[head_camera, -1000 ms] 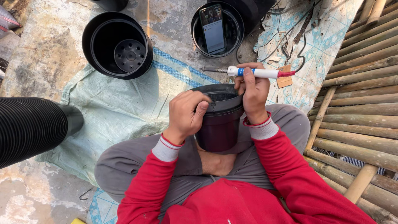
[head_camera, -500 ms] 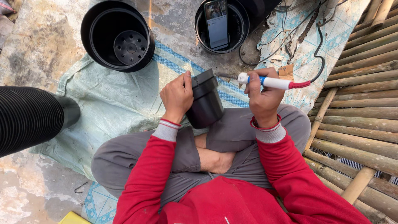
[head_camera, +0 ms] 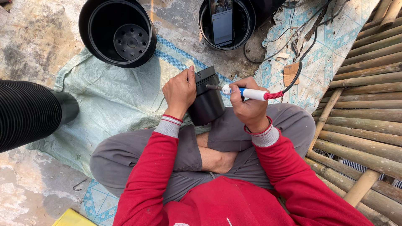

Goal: The person sits on a tarp and uses a handheld rotary tool to drill holes into the sides of black plastic nursery pots. They repeatedly pick up pots from a stack, drill a series of holes, and place them into a larger container.

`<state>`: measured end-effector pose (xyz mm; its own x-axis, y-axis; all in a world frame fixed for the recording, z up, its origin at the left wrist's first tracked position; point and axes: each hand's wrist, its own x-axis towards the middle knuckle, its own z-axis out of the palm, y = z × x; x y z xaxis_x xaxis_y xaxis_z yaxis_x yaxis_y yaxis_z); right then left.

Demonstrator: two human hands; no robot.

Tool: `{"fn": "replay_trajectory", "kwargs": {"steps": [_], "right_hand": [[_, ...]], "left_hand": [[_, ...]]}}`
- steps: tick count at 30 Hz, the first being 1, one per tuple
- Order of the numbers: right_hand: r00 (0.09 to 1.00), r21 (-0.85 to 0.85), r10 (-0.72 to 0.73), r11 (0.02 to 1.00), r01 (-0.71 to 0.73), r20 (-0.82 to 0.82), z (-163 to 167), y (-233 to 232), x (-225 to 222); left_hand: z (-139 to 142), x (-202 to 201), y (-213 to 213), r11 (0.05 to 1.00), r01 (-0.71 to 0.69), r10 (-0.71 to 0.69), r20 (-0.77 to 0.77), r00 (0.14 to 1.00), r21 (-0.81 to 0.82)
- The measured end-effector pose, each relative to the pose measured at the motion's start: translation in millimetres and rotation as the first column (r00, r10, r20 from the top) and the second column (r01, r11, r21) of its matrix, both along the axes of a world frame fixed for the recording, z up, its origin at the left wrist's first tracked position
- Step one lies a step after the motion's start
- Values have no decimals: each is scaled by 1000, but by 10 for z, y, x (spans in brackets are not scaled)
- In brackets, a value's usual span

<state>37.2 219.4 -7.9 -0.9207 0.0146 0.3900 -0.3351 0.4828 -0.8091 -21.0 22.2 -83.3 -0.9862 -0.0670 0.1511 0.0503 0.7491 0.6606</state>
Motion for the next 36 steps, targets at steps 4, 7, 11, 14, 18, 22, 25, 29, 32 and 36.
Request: {"fn": "replay_trajectory", "kwargs": {"steps": [4, 7, 11, 14, 18, 22, 25, 29, 32, 36], "right_hand": [[1000, -9, 1, 1000, -1, 10, -20, -6, 5], [1000, -4, -1, 1000, 1, 5, -30, -11, 6], [1000, 13, -6, 1000, 7, -8, -44, -24, 0], [1000, -8, 0, 1000, 0, 2, -43, -40, -15], [1000, 35, 9, 999, -10, 26, -5, -67, -41], [999, 65, 34, 997, -36, 37, 57, -84, -61], [997, 56, 35, 998, -39, 62, 78, -103, -76], [996, 40, 22, 999, -25, 87, 65, -121, -96], [995, 15, 46, 999, -48, 91, 47, -119, -98], [995, 36, 28, 999, -31, 97, 15, -130, -102]], "left_hand": [[13, 7, -1, 1000, -3, 3, 25, 1000, 3], [21, 10, -6, 1000, -4, 4, 8, 1000, 11], [15, 12, -10, 1000, 2, -2, -11, 1000, 11], [1, 7, -10, 1000, 0, 0, 23, 1000, 18], [-20, 8, -10, 1000, 3, -3, -15, 1000, 3], [-28, 12, 7, 1000, 8, -8, 42, 999, 0], [-28, 14, 17, 1000, 11, -11, 43, 999, -3], [-25, 18, 13, 1000, 9, -9, -1, 1000, -4], [-25, 22, 10, 1000, 2, -2, 20, 1000, -1], [-25, 31, 16, 1000, -4, 4, 10, 1000, -2]]}}
